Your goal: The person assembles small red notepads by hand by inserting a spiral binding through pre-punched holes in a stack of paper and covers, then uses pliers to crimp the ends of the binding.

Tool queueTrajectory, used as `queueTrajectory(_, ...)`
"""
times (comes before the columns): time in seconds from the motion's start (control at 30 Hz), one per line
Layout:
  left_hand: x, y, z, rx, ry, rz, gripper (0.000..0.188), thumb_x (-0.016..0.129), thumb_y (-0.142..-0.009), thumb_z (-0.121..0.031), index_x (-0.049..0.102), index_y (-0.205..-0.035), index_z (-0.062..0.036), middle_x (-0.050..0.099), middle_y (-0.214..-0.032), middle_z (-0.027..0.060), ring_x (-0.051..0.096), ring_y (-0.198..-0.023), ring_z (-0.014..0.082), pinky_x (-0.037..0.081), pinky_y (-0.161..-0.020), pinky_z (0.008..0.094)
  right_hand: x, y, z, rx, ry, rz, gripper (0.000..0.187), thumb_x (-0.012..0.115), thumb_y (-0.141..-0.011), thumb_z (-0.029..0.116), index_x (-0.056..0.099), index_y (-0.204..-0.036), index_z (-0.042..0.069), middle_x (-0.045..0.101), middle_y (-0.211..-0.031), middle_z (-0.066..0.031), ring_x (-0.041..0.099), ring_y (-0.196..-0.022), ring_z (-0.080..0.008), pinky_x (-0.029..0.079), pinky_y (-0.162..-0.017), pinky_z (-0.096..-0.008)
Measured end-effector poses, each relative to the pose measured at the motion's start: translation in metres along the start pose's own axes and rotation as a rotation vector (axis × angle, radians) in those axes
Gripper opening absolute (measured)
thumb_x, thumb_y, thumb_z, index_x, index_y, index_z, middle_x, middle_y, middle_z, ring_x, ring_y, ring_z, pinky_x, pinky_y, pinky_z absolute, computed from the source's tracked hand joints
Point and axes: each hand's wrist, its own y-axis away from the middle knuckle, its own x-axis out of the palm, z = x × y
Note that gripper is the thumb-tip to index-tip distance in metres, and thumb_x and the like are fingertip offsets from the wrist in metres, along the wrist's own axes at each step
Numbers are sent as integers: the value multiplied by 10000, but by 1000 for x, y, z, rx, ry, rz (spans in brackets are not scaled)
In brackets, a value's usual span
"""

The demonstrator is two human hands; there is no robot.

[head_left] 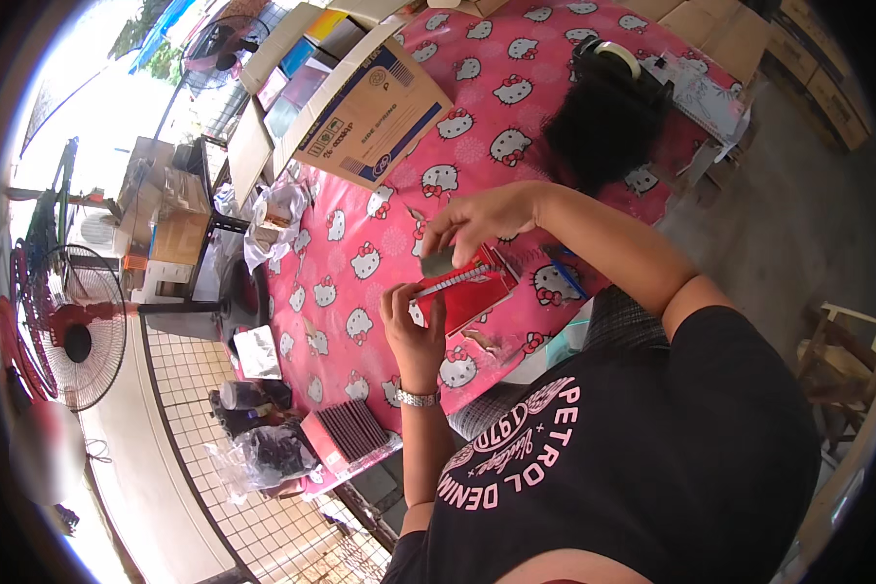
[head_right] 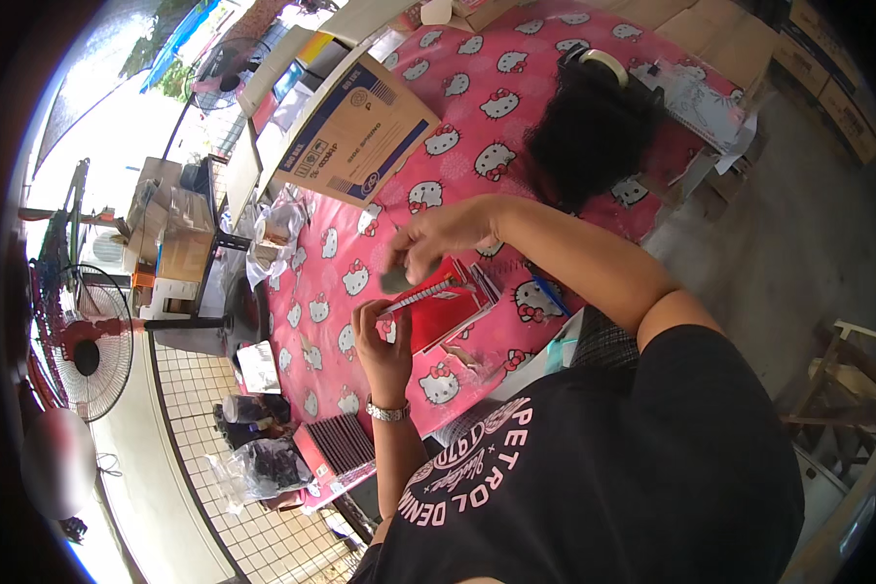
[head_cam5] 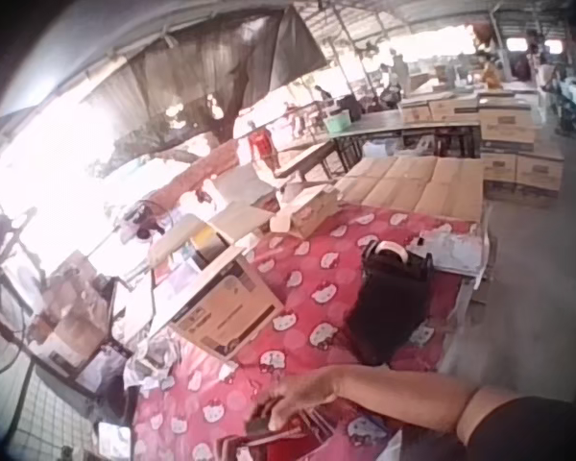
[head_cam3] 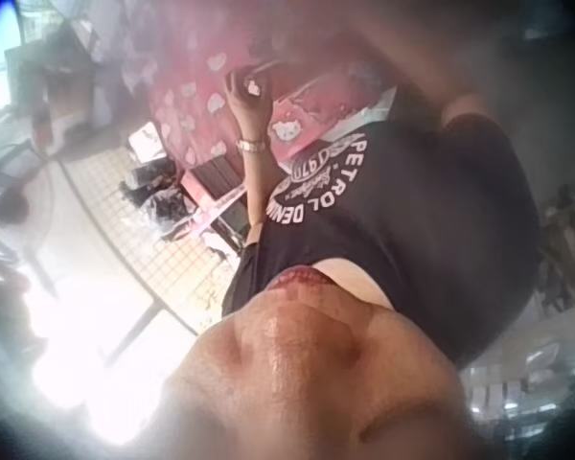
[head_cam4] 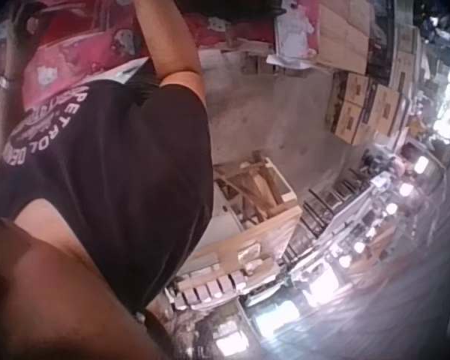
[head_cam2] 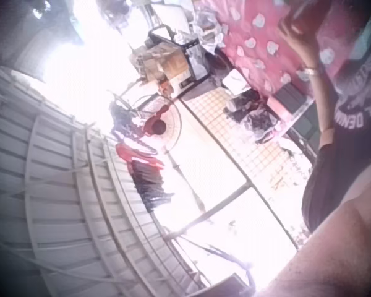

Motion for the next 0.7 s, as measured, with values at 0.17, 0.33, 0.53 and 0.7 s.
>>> queueTrajectory(0.17,-2,-1,5,3,-42,40,277,747,-803,-76,611,-1039,-29,629,-1026,122,577,-960,332,462,-877,420,3,-9,-2,12,-256,-48,495,704,-780,150,615,-1240,-11,665,-1150,-87,619,-1059,-183,438,-992,-310)
queueTrajectory(0.33,-4,-1,9,-90,62,101,299,745,-814,-79,598,-1069,-27,630,-1017,117,590,-918,296,487,-786,372,3,-18,10,150,226,-5,493,703,-769,123,624,-1240,-1,670,-1132,-97,631,-1018,-181,443,-980,-310)
queueTrajectory(0.53,-3,-1,12,-110,177,94,318,750,-818,-53,570,-1077,-15,626,-993,120,616,-825,243,501,-659,314,8,-17,12,1,-205,43,468,705,-776,146,637,-1216,2,654,-1170,-96,596,-1093,-155,437,-965,-297)
queueTrajectory(0.7,-1,1,12,-132,211,47,289,740,-837,-40,559,-1059,2,623,-948,113,614,-716,193,498,-629,287,5,-27,1,37,40,3,440,728,-777,184,660,-1185,36,652,-1095,-70,591,-1069,-169,445,-939,-327)
